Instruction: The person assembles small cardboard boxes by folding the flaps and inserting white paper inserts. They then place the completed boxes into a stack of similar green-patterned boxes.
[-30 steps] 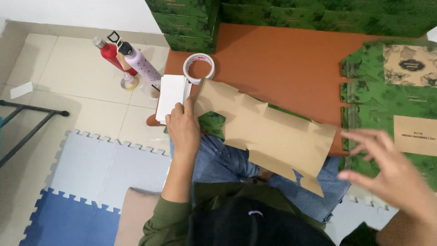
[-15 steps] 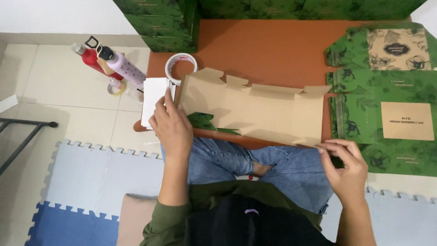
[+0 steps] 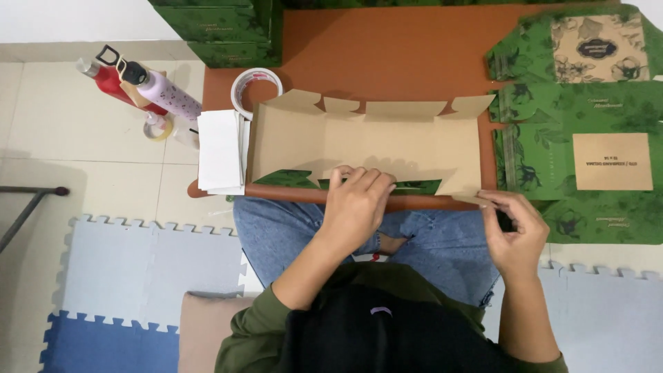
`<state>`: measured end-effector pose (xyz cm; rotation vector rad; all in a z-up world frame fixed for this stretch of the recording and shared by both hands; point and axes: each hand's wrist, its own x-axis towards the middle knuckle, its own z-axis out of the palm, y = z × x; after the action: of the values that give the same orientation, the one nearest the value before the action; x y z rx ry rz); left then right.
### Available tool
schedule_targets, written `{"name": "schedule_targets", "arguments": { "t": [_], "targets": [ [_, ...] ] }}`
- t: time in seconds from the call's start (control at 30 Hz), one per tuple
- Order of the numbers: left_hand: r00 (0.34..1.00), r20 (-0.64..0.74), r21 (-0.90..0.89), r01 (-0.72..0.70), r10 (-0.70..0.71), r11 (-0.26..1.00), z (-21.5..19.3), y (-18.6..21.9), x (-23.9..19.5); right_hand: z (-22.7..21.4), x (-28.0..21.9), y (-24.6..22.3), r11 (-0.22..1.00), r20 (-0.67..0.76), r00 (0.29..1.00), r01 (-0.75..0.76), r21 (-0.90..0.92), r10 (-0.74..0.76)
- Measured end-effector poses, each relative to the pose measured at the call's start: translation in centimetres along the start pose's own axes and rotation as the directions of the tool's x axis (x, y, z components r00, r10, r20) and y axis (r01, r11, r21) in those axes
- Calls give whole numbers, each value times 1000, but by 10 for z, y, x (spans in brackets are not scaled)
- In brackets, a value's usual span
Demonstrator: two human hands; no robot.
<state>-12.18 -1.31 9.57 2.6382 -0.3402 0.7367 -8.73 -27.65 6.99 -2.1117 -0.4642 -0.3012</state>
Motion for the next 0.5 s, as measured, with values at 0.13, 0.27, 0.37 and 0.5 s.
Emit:
{"name": "schedule_targets", "arguments": {
  "t": [0.13,0.27,0.37,0.5],
  "targets": [
    [999,30,-119,17,-14,993,16,-4,-6,11,7,2,973,-73,971,221,-72,-226],
    [999,37,-132,16,-11,991,17,-6,-4,21,11,3,935,-76,942,310,-171,-327],
    [999,34,-146,9,-4,989,15,-5,-2,26,14,1,916,-81,926,346,-203,-368],
    [999,49,-167,4,5,986,10,-5,0,28,22,-22,857,-40,885,437,-272,-464]
  ]
}}
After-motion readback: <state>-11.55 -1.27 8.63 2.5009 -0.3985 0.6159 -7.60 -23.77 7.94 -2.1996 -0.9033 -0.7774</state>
